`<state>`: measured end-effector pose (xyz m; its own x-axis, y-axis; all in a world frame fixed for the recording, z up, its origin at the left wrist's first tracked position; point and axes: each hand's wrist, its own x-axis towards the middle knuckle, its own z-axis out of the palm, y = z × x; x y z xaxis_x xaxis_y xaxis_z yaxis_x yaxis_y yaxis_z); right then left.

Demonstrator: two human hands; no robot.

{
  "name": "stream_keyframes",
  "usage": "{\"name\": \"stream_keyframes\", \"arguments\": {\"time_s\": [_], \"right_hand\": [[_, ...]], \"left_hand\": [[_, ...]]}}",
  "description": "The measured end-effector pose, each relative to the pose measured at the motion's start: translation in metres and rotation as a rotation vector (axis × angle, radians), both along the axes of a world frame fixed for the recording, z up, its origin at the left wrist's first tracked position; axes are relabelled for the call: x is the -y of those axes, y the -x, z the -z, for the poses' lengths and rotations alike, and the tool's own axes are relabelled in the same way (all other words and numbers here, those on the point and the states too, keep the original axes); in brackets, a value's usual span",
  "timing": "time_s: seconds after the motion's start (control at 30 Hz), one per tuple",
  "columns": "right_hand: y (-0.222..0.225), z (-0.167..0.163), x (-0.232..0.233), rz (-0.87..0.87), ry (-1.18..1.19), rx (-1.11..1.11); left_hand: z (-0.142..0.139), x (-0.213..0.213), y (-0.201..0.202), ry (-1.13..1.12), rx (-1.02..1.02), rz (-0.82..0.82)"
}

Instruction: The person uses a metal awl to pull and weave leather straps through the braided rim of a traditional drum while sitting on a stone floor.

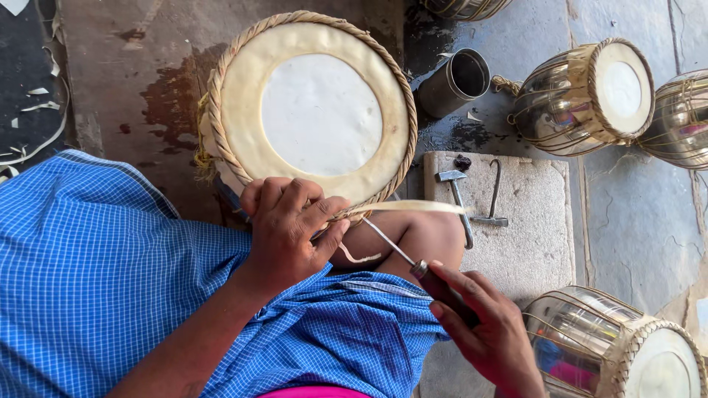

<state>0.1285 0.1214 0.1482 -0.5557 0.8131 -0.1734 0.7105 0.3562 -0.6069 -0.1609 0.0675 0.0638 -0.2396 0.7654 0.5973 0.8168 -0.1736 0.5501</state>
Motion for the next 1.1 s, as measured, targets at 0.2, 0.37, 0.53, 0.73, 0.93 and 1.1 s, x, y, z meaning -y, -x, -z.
{"name": "stream_keyframes", "arguments": {"time_s": [0.2,0.37,0.53,0.73,0.93,1.1], "right_hand": [[0.009,0.011,0.004,-0.005,-0.058,-0.043],[0.027,0.020,-0.003,-0.004,-0.221,-0.152],[0.069,0.029,-0.025,0.007,-0.388,-0.309],[0.104,0.029,-0.047,0.099,-0.411,-0.265],[0.105,0.027,-0.051,0.160,-0.408,-0.234],[0.103,0.032,-0.053,0.164,-0.372,-0.247]], "left_hand": [[0.002,-0.004,0.006,-0.004,-0.004,0.029],[-0.009,-0.045,0.029,-0.061,-0.126,-0.029],[-0.022,-0.093,0.072,-0.110,-0.123,-0.002],[-0.023,-0.116,0.073,-0.114,-0.175,-0.017],[-0.020,-0.124,0.073,-0.119,-0.158,-0.010],[-0.022,-0.127,0.072,-0.094,-0.142,0.006]]}}
